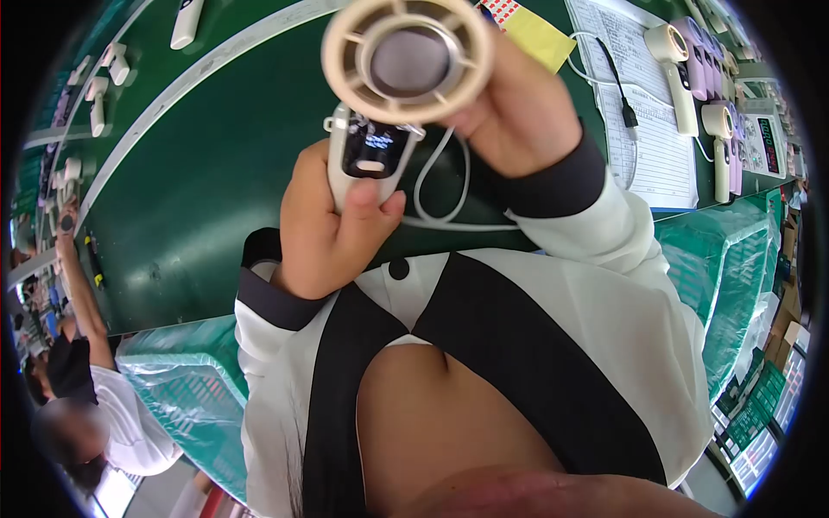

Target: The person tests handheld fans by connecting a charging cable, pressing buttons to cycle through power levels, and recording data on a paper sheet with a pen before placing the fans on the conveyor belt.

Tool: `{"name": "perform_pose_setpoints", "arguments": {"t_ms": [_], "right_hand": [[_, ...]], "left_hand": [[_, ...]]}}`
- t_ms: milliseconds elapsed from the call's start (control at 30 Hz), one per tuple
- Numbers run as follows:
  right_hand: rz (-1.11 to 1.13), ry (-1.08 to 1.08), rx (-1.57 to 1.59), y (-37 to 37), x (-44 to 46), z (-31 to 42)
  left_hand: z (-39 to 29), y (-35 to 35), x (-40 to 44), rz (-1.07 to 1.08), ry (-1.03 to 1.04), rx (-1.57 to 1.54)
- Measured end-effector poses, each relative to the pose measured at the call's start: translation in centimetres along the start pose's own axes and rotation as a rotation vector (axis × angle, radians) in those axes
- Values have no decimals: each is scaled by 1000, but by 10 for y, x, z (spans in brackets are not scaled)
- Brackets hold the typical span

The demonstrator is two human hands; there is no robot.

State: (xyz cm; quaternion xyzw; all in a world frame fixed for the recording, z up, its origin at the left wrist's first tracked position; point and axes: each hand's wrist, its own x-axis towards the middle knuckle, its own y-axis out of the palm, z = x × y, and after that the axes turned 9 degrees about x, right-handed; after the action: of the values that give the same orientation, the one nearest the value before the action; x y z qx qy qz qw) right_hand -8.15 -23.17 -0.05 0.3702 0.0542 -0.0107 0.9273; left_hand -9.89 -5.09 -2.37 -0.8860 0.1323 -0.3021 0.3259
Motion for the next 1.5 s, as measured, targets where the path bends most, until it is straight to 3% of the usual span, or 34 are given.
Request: {"name": "perform_pose_setpoints", "arguments": {"t_ms": [133, 333, 500, 633, 667, 800, 833, 967, 1000, 1133, 1300, 1500], "right_hand": [[275, -105, -150, -17, 21, 8], [254, 23, 45, -13, 23, 1], [238, 120, 220, -13, 20, -4], [354, 480, 449, -5, 11, -3], [352, 480, 454, -1, 9, 0], [85, -159, -799, 15, 2, 27], [90, -160, -803, 14, 4, 29], [307, -207, -932, 8, 9, 24], [313, -203, -924, 9, 9, 22], [482, -176, -866, 12, 5, 12], [666, -127, -808, 15, -3, 4], [634, -143, -949, 19, -4, 2]], "left_hand": [[2, -3, -3, 53, -149, -68], [2, -6, -6, 108, -210, -103], [-2, -10, -6, 77, 1, 13], [-3, -15, -6, 171, 58, -29], [-2, -14, -6, 175, 56, -28], [-2, -3, -5, 221, -332, -230], [-2, -5, -2, 214, -332, -231], [-9, -29, 2, 335, -670, -791], [-9, -29, 0, 332, -679, -784], [-3, -18, -2, -22, -431, -952], [5, -25, -5, 77, -403, -942], [3, -29, -6, 77, -455, -927]]}}
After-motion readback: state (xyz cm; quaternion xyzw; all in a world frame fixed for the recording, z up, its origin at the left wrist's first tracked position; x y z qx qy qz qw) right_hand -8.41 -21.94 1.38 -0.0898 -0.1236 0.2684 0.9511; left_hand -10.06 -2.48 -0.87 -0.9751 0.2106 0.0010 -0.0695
